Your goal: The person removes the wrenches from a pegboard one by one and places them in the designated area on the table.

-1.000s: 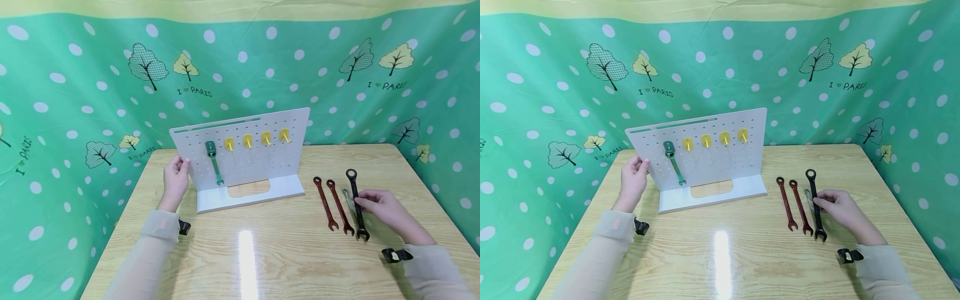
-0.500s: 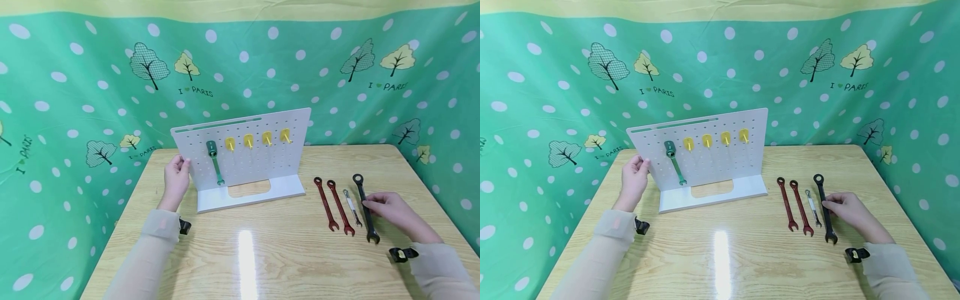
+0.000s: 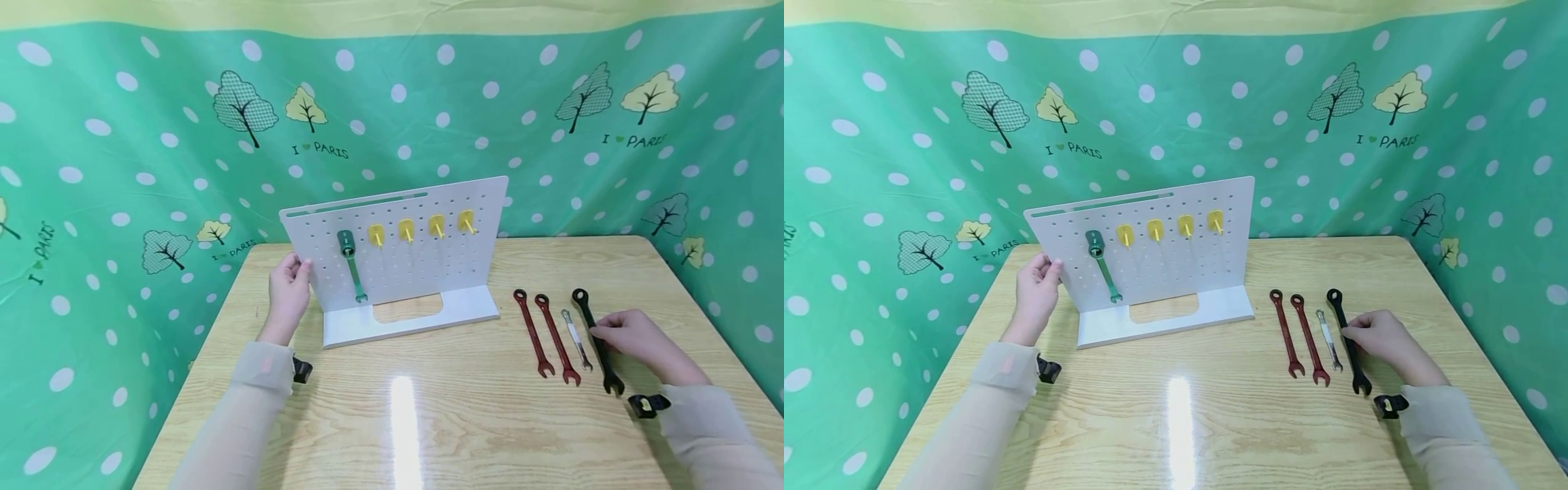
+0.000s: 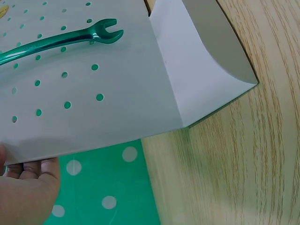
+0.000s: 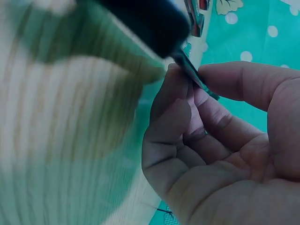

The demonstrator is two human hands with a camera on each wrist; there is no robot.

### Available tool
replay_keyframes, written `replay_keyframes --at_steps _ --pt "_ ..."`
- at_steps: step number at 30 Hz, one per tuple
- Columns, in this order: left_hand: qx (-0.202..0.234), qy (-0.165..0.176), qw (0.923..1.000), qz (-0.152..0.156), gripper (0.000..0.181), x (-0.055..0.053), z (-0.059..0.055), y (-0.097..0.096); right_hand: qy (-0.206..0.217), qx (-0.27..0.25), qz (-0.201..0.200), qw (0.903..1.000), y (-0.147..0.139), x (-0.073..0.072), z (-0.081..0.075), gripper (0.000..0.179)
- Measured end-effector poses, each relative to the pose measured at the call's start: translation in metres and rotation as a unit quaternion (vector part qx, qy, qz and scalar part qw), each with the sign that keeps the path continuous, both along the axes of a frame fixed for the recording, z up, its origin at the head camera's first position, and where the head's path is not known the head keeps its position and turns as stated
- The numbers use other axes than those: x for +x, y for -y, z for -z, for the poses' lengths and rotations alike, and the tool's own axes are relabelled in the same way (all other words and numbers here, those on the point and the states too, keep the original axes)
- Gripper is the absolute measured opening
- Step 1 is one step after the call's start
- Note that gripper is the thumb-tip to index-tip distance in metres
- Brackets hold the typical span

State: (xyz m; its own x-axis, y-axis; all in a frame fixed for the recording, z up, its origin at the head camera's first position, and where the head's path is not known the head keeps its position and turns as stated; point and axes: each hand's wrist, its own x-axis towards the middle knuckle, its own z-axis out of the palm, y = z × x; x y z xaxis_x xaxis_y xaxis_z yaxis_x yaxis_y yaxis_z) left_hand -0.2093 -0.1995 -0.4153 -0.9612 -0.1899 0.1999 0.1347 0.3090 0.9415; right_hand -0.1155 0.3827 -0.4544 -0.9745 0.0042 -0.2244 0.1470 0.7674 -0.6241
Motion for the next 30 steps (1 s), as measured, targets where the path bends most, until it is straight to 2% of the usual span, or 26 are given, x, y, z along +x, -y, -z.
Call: replay_keyframes --at_steps 12,20,30 --pt "-0.004 -0.001 1.0000 -0.005 0.028 0.0006 -0.0008 0.0001 -0.029 0.058 0.008 0.9978 0.0003 -0.0023 0.0054 0.023" --pt "-0.005 0.002 1.0000 -0.005 0.029 0.0000 -0.0005 0.0006 -0.031 0.065 0.021 0.9972 0.0048 -0.0001 0.0043 0.024" --pt "0.008 -0.001 1.0000 0.001 0.027 -0.0004 -0.0005 -0.0003 -0.036 0.077 0.018 0.9962 0.0090 0.0012 0.0055 0.024"
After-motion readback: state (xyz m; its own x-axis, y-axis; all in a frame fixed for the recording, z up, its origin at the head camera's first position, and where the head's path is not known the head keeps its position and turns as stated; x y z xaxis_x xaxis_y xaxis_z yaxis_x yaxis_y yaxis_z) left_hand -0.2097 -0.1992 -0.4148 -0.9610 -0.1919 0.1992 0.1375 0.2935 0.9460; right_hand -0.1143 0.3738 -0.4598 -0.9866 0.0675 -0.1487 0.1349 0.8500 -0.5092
